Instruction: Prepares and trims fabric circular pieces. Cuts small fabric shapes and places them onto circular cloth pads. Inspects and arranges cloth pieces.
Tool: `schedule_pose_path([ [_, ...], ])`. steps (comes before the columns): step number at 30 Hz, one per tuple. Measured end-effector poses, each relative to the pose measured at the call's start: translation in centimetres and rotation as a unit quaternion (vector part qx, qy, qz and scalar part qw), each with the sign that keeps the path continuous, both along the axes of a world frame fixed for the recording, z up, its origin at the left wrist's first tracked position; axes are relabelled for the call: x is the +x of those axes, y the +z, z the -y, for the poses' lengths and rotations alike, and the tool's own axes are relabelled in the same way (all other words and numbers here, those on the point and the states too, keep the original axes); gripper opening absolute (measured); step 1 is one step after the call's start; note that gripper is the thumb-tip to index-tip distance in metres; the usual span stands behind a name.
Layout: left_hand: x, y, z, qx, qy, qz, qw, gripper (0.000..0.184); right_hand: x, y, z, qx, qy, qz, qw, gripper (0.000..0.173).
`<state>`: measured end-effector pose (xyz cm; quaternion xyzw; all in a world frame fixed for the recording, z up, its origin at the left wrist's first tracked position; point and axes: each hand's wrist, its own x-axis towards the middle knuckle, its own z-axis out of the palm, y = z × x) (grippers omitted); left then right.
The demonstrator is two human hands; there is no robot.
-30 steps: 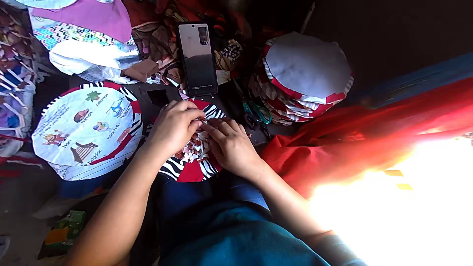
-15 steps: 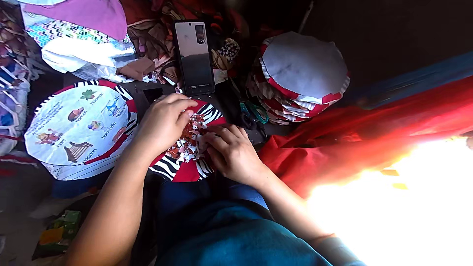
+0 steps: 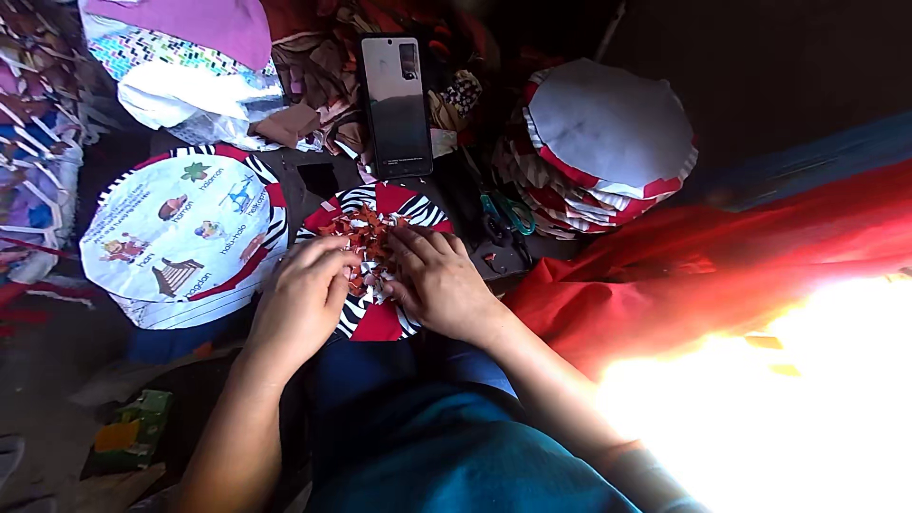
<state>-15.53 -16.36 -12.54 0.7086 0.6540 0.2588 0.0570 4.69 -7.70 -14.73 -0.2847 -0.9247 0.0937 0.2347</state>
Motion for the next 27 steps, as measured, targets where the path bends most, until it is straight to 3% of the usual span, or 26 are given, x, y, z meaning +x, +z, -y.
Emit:
schedule_pose_path([
  [4,-0.4,-0.2,0.9,0.013,0.006,0.003,1.000,0.027,0.4,-0.4,0.5,0.024,-0.010,-0.012,1.000,0.058],
  [8,-0.6,-0.3,2.5,0.062,0.024,0.024,0.997,0.030,0.9,-1.2,0.8,0.011,0.013,0.051,0.999,0.068],
  [12,-0.1,-3.1,4.5,0.142,-0.023,-0.005,0.990,0.058,1.0,-1.1,1.1,0.014,0.002,0.040,0.999,0.072],
  [13,0.3,-4.0,4.9,0.160,-0.030,-0.034,0.986,0.057,0.9,-0.8,1.0,0.009,0.001,0.035,0.999,0.071],
  [16,1.4,-5.7,5.2,0.197,-0.034,-0.113,0.973,0.027,-0.3,0.5,0.0,-0.003,0.017,0.031,0.999,0.066],
  [18,2.1,-5.9,4.9,0.214,-0.009,-0.131,0.968,0.017,-1.9,1.4,-0.9,-0.023,0.036,0.045,0.998,0.060],
  [22,3.4,-5.2,4.0,0.192,0.022,-0.127,0.973,0.017,-4.8,2.3,-2.2,-0.064,0.056,0.121,0.989,0.058],
  [25,3.5,-4.8,4.1,0.168,0.018,-0.086,0.982,0.036,-5.4,1.3,-2.4,-0.054,0.060,0.164,0.983,0.060],
  [27,2.9,-4.0,4.1,0.150,0.030,-0.033,0.988,0.039,-5.1,1.3,-2.4,-0.056,0.058,0.149,0.986,0.061],
])
